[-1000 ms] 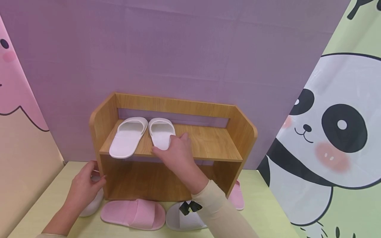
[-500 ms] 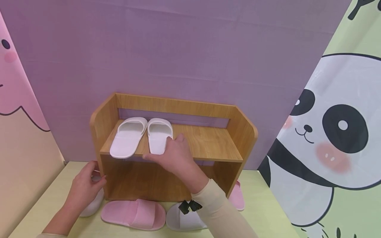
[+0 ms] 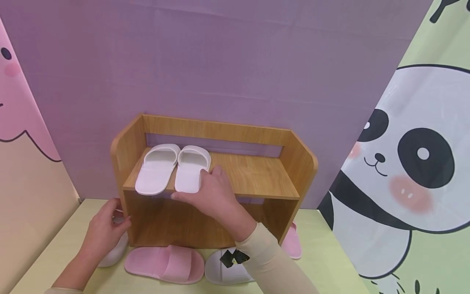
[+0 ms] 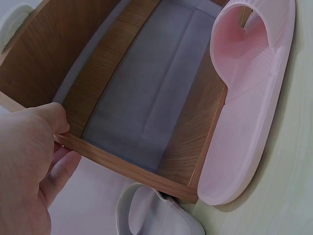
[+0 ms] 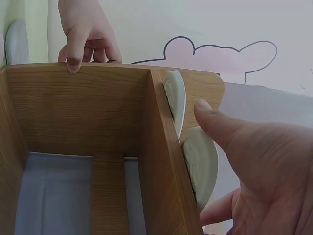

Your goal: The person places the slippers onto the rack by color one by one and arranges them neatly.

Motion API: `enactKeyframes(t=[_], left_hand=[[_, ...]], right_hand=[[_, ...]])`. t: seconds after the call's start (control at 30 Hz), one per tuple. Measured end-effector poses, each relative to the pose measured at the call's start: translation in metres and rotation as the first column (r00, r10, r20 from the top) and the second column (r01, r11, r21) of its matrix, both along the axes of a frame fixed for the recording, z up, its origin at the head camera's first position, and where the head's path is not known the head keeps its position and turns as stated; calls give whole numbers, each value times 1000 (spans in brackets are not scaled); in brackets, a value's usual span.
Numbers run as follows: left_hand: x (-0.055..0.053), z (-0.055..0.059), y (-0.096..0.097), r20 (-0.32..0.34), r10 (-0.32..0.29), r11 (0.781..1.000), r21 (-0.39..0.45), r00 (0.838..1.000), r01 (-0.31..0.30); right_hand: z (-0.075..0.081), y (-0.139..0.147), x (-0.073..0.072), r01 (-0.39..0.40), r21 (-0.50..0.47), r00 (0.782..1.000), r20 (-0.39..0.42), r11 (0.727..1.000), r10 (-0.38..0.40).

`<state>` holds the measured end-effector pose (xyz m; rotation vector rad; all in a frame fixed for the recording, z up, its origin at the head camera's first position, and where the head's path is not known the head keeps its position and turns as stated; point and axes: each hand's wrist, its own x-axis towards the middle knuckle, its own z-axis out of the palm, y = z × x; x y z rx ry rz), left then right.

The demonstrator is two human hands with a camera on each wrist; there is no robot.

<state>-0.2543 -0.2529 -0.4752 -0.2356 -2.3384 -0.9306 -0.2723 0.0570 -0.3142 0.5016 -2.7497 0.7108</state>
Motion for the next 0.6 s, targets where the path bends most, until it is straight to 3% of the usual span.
enactKeyframes(t=[0.6], left_hand=[[2,3,1,8,-3,1000,7,1000,3]], right_hand=[[2,4,1,-19,17,1000,-5,1000,19]])
